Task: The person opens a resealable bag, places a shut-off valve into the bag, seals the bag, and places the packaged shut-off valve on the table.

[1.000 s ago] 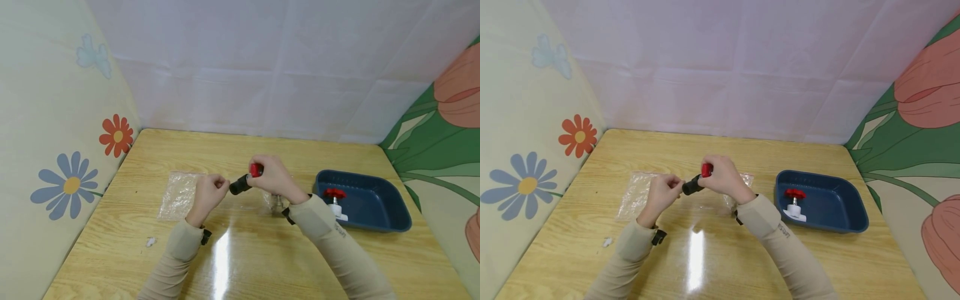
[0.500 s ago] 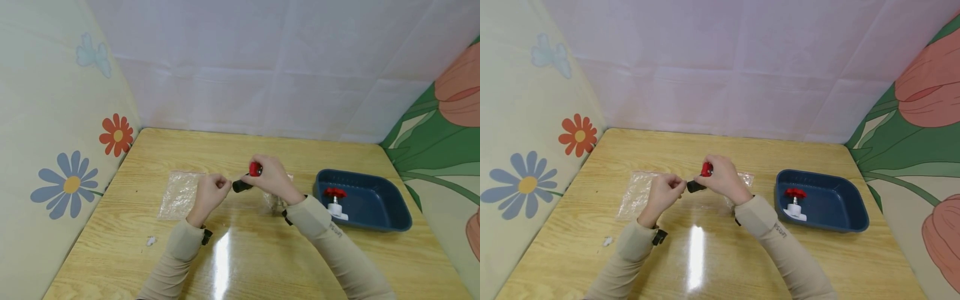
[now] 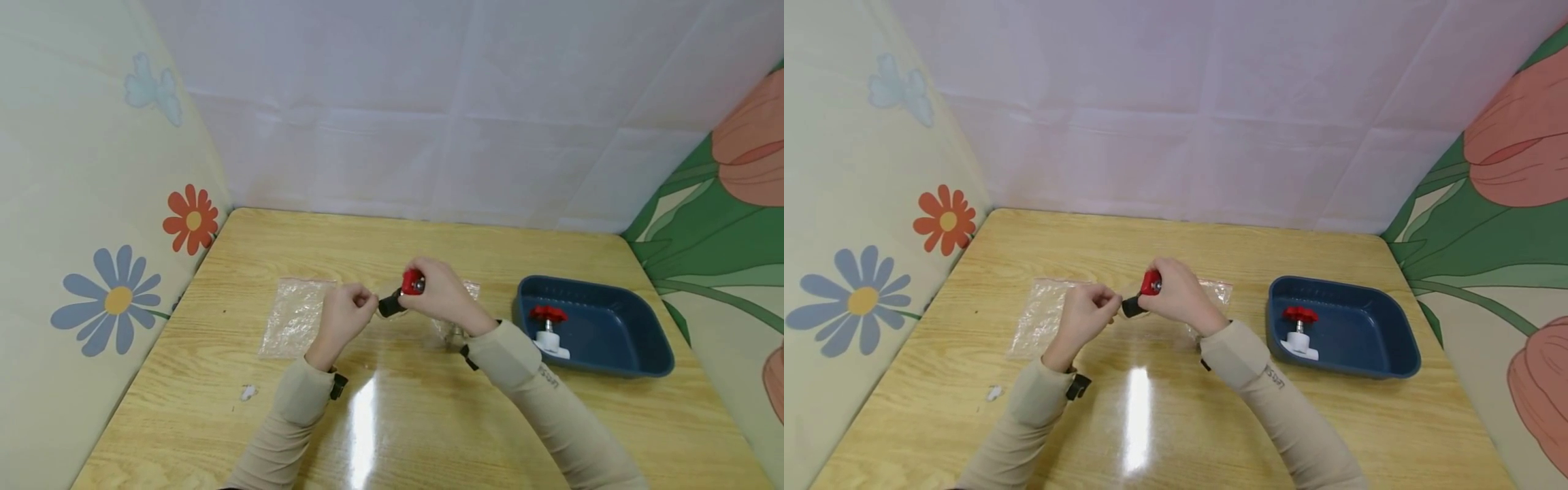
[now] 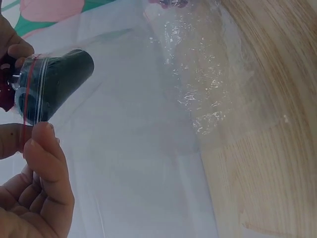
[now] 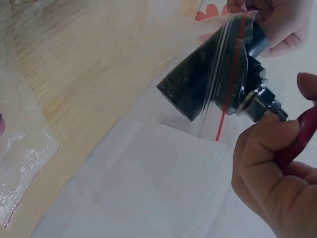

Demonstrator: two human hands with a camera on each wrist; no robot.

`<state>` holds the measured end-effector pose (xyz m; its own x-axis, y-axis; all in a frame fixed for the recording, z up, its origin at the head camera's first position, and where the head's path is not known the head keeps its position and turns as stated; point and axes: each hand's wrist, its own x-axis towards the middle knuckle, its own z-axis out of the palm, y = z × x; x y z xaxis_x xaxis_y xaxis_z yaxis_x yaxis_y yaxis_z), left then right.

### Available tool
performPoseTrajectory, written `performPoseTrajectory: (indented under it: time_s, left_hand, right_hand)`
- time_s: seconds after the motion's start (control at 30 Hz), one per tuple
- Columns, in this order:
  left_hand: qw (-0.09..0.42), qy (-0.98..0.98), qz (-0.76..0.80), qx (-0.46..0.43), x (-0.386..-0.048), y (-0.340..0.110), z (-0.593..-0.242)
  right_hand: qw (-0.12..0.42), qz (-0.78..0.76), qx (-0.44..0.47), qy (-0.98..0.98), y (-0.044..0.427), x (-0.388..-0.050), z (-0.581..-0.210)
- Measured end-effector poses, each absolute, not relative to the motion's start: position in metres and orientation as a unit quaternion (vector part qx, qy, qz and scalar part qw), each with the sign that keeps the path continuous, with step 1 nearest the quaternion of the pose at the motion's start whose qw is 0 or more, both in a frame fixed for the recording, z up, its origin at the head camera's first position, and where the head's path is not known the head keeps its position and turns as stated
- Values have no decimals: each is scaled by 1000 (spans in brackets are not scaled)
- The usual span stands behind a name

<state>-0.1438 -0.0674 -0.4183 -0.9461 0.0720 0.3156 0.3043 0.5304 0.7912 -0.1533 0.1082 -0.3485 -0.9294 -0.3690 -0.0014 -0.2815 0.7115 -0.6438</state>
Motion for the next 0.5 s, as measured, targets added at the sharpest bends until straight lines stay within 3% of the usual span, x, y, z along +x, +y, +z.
performPoseTrajectory:
  time_s: [0.5]
  left_hand:
    - [116, -865, -474, -120, -143, -66, -417]
  right_hand:
    - [-6, -275, -226, 934, 102, -145, -350]
